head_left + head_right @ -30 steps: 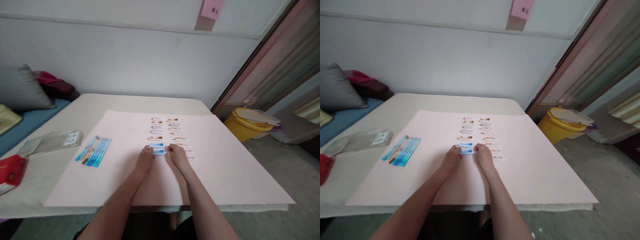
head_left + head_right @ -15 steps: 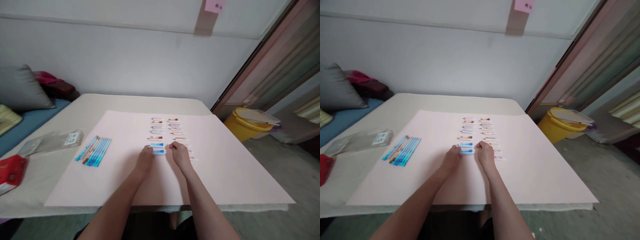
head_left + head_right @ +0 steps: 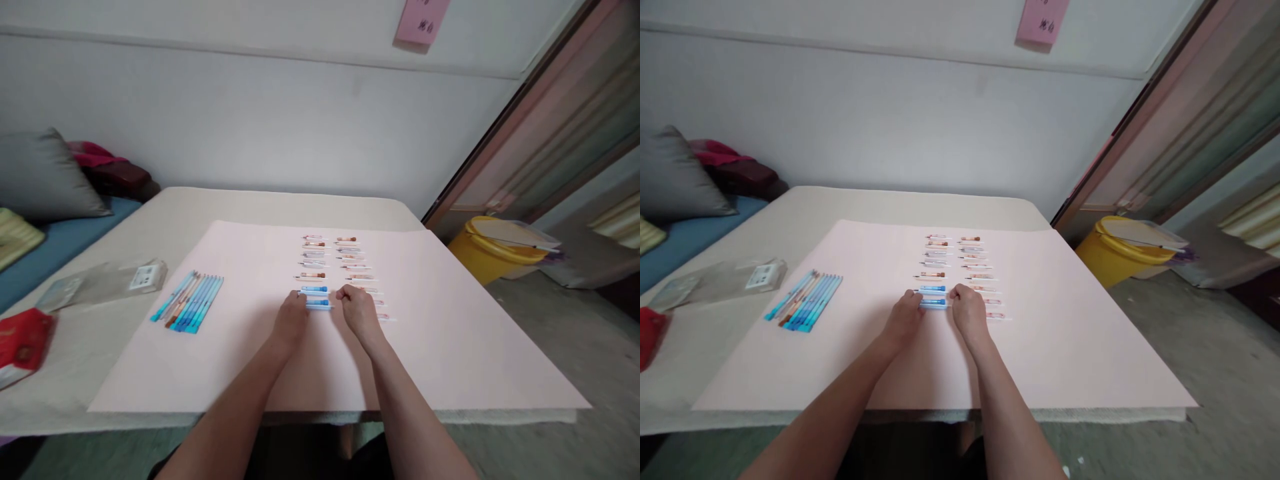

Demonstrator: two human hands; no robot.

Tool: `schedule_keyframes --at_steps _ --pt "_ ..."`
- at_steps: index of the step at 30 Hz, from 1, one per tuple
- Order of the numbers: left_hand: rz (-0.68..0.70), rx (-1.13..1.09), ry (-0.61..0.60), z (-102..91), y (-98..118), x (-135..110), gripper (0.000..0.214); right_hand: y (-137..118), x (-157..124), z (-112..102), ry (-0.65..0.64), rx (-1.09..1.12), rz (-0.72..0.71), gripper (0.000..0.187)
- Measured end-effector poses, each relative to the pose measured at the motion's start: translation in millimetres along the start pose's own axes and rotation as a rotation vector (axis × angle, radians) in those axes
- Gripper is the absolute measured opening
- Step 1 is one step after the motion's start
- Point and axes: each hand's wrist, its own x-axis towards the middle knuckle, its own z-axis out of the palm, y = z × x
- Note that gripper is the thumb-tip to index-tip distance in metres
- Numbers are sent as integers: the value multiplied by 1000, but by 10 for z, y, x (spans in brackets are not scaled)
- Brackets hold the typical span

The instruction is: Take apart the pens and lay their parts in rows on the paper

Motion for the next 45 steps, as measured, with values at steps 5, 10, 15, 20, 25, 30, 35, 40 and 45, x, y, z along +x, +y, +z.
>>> schedule_keyframes --at_steps 5,10,15,20,25,30,35,40,45 --pt "-11 8 -15 -22 -19 9 17 -21 -1 -5 -14 -25 6 23" --pt "-26 16 -10 -96 -47 -3 18 -33 0 4 -25 -37 3 23" --pt "-54 58 -36 -200 -68 -34 16 -75 1 35 -45 -73 4 23" --pt "-59 86 -56 -317 -125 -77 10 -174 -21 67 -102 -119 -19 23" --pt "-133 143 -85 -480 -303 -120 10 -225 -43 139 -119 -188 -32 22" --pt "-247 243 -43 -788 -662 -201 16 -297 -65 213 -167 -227 -75 24" --pt "-501 337 3 -1130 -1066 -280 23 -424 -104 300 -219 -308 -78 24" --pt "-643 343 -19 -1237 -1260 -318 27 -516 -177 391 -238 -305 -150 25" --pt "-656 322 -14 -1172 -1294 -327 29 -579 -250 437 -245 -309 -195 24"
